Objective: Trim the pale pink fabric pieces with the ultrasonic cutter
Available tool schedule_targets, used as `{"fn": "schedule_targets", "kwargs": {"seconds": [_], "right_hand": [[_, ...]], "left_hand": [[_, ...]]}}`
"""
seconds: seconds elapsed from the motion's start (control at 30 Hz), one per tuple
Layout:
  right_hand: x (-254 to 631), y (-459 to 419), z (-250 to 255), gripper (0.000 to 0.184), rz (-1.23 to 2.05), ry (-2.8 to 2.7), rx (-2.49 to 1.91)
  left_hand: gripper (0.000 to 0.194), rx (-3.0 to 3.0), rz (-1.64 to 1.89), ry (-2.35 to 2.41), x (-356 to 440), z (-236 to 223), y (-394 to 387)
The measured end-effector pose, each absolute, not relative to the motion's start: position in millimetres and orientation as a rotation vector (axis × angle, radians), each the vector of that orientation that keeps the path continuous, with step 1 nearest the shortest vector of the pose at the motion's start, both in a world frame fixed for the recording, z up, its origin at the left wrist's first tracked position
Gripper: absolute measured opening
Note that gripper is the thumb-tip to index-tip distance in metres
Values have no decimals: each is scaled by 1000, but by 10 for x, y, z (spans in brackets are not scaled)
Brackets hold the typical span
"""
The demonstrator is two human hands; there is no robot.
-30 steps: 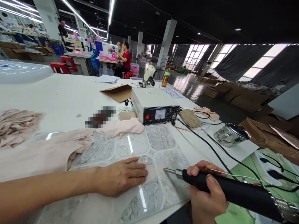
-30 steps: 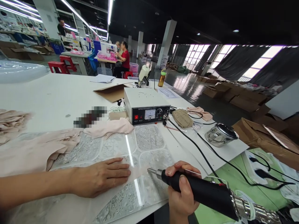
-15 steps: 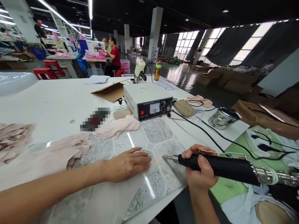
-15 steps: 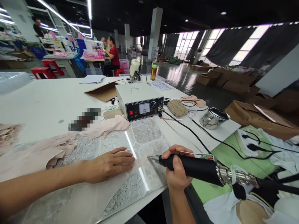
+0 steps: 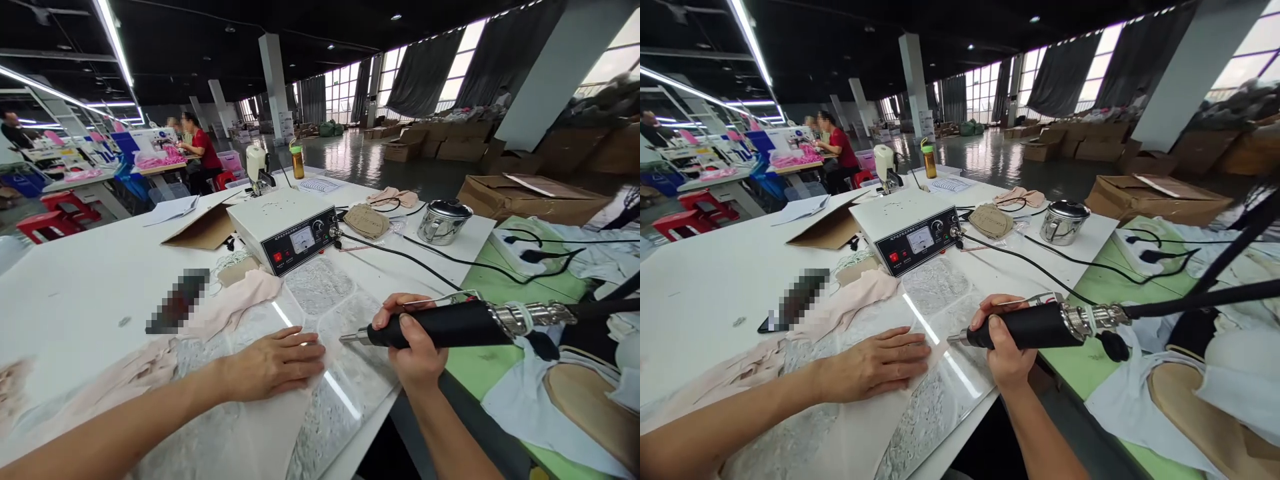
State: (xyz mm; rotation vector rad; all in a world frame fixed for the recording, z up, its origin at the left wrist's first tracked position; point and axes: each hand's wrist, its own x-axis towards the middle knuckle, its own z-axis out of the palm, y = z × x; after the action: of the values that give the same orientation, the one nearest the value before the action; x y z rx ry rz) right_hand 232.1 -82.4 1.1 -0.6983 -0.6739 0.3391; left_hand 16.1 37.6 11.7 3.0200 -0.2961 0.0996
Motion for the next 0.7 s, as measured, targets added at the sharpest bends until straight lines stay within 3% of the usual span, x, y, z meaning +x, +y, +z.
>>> {"fn": "schedule_targets", "kwargs": {"seconds": [0.7], "right_hand": [[2344,-836,34,11,353,-677,-731]], "left_hand": [[33,2979,116,-469,226,101,487]]}}
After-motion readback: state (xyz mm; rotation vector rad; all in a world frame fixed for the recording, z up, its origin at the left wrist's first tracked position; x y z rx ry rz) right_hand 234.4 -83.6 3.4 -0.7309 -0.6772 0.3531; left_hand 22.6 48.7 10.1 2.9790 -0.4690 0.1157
